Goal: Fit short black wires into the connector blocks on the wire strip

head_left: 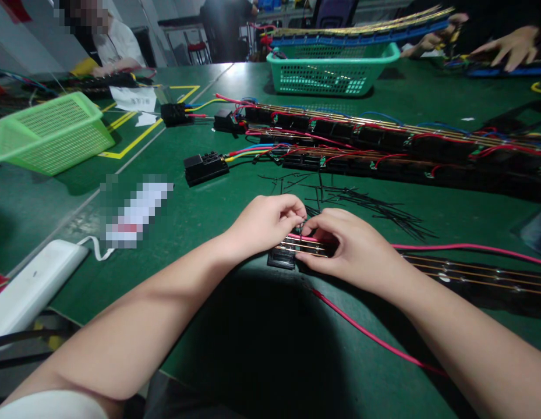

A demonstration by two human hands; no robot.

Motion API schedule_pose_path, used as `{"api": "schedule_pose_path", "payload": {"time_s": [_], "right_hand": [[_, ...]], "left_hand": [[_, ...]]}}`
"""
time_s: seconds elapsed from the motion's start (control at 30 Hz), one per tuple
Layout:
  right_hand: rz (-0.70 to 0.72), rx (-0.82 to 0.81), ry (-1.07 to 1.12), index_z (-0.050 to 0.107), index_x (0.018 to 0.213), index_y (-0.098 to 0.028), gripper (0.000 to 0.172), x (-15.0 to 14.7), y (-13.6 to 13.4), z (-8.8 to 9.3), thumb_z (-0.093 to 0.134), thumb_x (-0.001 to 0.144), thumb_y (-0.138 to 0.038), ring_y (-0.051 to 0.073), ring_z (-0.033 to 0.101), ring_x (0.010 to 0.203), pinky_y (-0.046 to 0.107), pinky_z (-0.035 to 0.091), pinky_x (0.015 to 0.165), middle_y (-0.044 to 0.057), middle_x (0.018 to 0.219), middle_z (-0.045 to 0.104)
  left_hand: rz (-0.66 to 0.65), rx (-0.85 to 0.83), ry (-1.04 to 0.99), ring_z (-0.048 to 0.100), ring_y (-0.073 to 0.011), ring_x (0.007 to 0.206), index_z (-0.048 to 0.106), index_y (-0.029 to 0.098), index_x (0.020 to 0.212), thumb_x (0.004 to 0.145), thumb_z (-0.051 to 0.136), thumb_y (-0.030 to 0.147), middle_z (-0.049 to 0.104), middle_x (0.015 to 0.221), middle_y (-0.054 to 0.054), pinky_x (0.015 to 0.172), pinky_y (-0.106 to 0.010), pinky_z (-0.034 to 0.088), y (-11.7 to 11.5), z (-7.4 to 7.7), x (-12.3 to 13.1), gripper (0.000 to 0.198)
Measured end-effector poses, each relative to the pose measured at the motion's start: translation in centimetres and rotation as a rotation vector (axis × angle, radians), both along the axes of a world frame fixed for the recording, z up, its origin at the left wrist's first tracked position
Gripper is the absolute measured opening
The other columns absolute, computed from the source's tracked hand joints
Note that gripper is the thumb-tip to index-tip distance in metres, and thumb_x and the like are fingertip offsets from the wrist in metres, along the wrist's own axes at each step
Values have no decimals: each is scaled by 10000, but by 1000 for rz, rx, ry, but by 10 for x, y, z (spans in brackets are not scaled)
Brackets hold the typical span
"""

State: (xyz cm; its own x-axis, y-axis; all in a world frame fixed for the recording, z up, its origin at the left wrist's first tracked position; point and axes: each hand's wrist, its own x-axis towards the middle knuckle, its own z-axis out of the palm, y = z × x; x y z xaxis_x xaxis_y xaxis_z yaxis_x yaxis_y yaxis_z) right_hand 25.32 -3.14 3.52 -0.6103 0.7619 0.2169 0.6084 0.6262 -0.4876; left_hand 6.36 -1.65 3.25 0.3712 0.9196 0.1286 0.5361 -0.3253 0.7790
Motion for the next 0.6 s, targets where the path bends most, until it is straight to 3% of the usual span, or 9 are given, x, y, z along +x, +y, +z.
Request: {"api": "schedule_pose_path", "payload": {"time_s": [0.37,0.6], "right_hand": [[8,-9,16,639,881,-179,222,0,1,-1,740,728,-303,198,552,728,298,402,629,34,754,579],[29,-8,20,654,910,-180,221,2,1,-1,732,752,-313,200,545,735,300,394,634,33,752,575]], "left_hand": [[4,-47,39,602,-101,662,678,169,948,816,561,195,694,733,23,642,-209,417,-1,-1,1,178],[-46,-34,199,539,-105,640,700,166,822,847,538,249,660,699,17,610,-226,343,-1,4,1,184]]}}
